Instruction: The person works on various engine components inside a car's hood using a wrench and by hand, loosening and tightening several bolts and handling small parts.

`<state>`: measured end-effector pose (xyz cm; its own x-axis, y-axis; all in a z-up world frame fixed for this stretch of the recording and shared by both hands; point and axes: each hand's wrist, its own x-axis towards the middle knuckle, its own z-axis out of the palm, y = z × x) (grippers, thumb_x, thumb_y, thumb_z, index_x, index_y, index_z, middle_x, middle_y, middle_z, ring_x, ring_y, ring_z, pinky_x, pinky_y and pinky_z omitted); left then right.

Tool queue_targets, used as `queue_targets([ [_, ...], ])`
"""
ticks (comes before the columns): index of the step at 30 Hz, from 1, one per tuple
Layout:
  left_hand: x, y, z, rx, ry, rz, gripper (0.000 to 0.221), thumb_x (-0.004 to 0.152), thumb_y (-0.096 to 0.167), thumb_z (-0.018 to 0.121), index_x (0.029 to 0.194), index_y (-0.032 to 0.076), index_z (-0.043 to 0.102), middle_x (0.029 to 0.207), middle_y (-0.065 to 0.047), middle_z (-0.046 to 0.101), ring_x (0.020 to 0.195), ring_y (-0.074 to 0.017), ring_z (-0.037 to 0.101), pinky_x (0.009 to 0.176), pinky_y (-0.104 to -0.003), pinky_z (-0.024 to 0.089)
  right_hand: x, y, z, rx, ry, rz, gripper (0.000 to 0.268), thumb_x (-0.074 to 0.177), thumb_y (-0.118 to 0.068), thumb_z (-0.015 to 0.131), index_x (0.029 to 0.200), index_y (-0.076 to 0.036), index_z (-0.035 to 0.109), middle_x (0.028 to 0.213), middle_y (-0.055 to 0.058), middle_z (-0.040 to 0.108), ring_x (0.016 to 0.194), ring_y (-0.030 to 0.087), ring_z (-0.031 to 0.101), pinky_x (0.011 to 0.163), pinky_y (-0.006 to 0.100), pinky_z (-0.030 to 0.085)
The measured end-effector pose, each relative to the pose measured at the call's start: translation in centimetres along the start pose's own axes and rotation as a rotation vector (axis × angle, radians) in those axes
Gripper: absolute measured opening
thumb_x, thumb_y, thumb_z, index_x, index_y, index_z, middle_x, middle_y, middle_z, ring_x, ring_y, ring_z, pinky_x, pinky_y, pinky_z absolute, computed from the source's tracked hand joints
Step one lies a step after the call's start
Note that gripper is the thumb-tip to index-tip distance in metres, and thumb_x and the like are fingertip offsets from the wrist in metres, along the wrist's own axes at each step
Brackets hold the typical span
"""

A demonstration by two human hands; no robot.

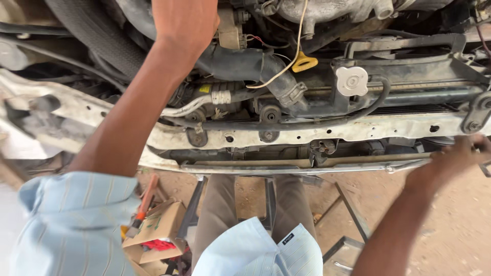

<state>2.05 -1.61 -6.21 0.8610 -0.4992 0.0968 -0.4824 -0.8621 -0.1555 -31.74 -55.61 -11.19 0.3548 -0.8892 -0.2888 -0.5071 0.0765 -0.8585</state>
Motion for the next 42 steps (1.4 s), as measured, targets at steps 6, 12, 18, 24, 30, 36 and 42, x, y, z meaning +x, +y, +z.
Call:
queue_targets([
  [6,2.1,1.7,-2.1,0.144,-0.043,0.01,0.009,0.079,0.011,0.071,0.088,0.009,0.072,0.081,-0.009,0.066,0.086,-0.0263,0.063,0.077,-0.043,0.046,2.0,3.7,8.3,-0.644,0.494,-0.26,0.066,0.101,-0.049,0.058,0.143,-0.008,0.029,0.133,0.014,0.046,0.123,0.03,0.051,0.104,0.057,0.044],
  [12,1.9,1.9,-3.9,0.254,0.039,-0.005,0.031,0.092,0.023,0.066,0.109,-0.002,0.069,0.108,-0.017,0.069,0.123,-0.0318,0.048,0.101,-0.052,0.034,-1.4,-1.3,9.9,-0.401,0.486,0.021,0.063,0.098,-0.061,0.056,0.135,-0.014,0.036,0.123,0.01,0.045,0.125,0.031,0.048,0.106,0.059,0.042],
  [18,1.0,-0.1,-2.4,0.149,-0.008,0.098,0.025,0.1,0.011,0.058,0.117,-0.002,0.069,0.116,-0.015,0.066,0.128,-0.0297,0.046,0.114,-0.051,0.031,-0.3,-1.7,11.4,-0.545,0.543,0.067,0.061,0.098,-0.069,0.04,0.131,-0.018,0.04,0.116,0.007,0.047,0.117,0.024,0.054,0.1,0.052,0.05],
  [24,2.2,0.8,-2.7,0.155,0.008,0.006,0.022,0.1,0.018,0.066,0.106,-0.002,0.073,0.104,-0.014,0.07,0.122,-0.0287,0.048,0.102,-0.051,0.032,-0.5,-1.9,10.8,-0.537,0.495,0.047,0.07,0.097,-0.076,0.03,0.133,-0.016,0.038,0.118,0.006,0.047,0.115,0.025,0.056,0.093,0.051,0.05],
  [30,2.2,1.1,-3.4,0.082,0.076,-0.046,0.022,0.099,0.019,0.063,0.096,0.0,0.074,0.094,-0.014,0.069,0.119,-0.0273,0.048,0.101,-0.048,0.031,-1.7,-3.3,10.6,-0.568,0.458,0.04,0.071,0.103,-0.073,0.029,0.139,-0.013,0.035,0.12,0.008,0.046,0.117,0.028,0.055,0.096,0.053,0.048],
  [36,1.7,0.9,-2.6,0.042,0.035,-0.083,0.024,0.104,0.019,0.062,0.093,0.001,0.074,0.088,-0.012,0.068,0.113,-0.0268,0.049,0.1,-0.049,0.03,-1.1,-1.8,10.4,-0.559,0.446,0.071,0.075,0.101,-0.074,0.024,0.143,-0.012,0.033,0.121,0.01,0.047,0.114,0.028,0.059,0.092,0.051,0.052],
  [42,3.0,2.5,-4.9,-0.056,0.126,-0.205,0.025,0.108,0.024,0.061,0.098,0.003,0.072,0.103,-0.016,0.067,0.116,-0.0333,0.046,0.099,-0.055,0.028,-1.1,-2.0,10.1,-0.577,0.534,0.029,0.068,0.104,-0.067,0.032,0.14,-0.009,0.036,0.12,0.013,0.048,0.112,0.029,0.058,0.094,0.054,0.048],
])
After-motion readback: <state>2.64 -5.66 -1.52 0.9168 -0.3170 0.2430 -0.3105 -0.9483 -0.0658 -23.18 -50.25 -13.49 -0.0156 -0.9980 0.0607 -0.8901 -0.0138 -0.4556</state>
